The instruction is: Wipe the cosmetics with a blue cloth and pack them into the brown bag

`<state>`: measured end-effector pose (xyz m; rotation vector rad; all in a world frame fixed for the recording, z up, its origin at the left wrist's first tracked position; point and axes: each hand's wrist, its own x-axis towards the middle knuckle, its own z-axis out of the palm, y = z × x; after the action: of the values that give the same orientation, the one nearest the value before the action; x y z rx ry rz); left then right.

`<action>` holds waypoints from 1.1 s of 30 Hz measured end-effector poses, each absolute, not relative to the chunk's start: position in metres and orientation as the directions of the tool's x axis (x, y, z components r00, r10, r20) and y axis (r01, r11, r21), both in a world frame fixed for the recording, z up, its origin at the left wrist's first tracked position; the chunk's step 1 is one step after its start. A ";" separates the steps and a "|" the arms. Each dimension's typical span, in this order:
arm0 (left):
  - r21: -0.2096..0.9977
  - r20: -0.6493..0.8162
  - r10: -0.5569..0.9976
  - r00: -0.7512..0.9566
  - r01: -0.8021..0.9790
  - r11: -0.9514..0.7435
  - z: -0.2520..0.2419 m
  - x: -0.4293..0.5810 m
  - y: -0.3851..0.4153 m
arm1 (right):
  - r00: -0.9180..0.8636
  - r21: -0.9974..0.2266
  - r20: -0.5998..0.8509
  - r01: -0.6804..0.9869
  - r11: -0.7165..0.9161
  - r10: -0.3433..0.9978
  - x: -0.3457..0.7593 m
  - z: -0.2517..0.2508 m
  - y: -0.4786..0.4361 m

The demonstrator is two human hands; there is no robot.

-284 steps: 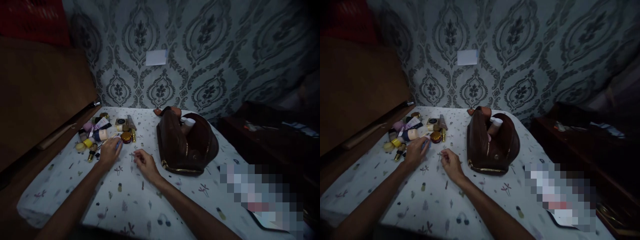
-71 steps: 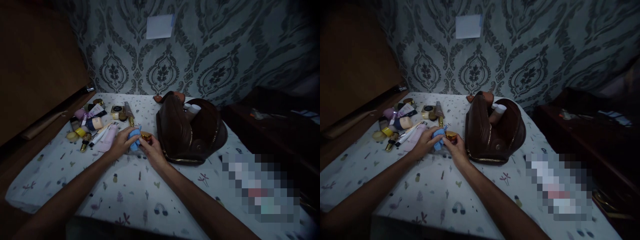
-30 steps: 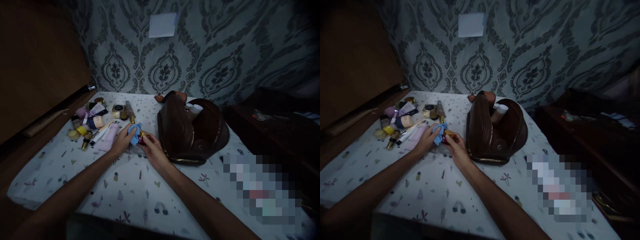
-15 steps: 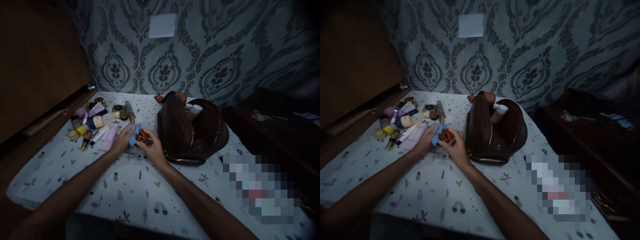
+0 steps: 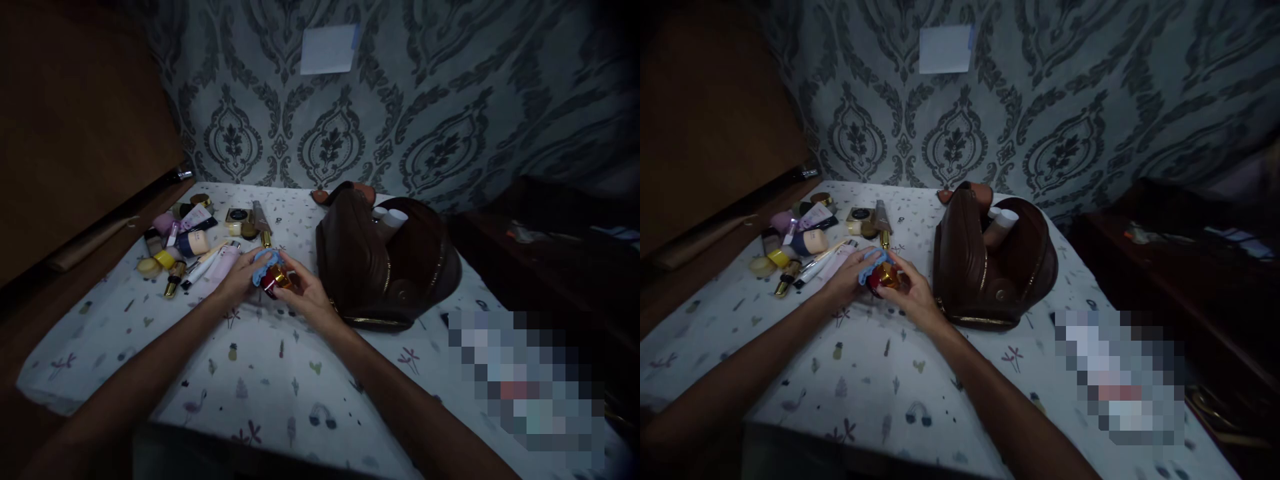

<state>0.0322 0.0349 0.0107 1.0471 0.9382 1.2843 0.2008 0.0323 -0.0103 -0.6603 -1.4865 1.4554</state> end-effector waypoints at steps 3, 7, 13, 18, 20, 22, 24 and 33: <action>0.953 -0.078 0.995 0.068 -0.289 0.094 0.009 0.031 0.036 | -0.441 -0.954 0.193 -0.293 0.063 0.877 0.199 -0.010 0.031; 0.932 -0.190 0.980 0.053 -0.305 0.197 0.008 0.031 0.037 | -0.456 -0.907 0.097 -0.406 -0.110 0.885 0.195 -0.009 0.030; 0.928 -0.203 0.979 0.006 -0.318 0.194 0.010 0.037 0.036 | -0.378 -0.876 0.050 -0.461 -0.141 0.925 0.191 -0.009 0.030; 0.927 -0.229 0.973 0.035 -0.296 0.229 0.011 0.040 0.034 | -0.229 -0.970 0.168 -0.211 0.120 0.959 0.191 -0.014 0.030; 0.917 -0.266 0.962 0.070 -0.289 0.274 0.012 0.040 0.034 | -0.196 -0.968 0.246 -0.099 0.231 0.949 0.193 -0.013 0.029; 0.904 -0.299 0.946 0.125 -0.280 0.323 0.011 0.039 0.033 | -0.174 -0.951 0.307 -0.022 0.308 0.936 0.194 -0.011 0.027; 0.886 -0.330 0.927 0.180 -0.278 0.370 0.011 0.038 0.033 | -0.136 -0.929 0.361 0.034 0.369 0.922 0.196 -0.011 0.027; 0.844 -0.361 0.896 0.258 -0.320 0.431 0.012 0.038 0.028 | -0.181 -0.744 0.602 0.226 0.629 0.778 0.202 -0.013 0.028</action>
<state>0.0379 0.0284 0.0119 0.7229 0.9724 0.9294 0.2017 0.0279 -0.0130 -0.8239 -1.7231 0.6094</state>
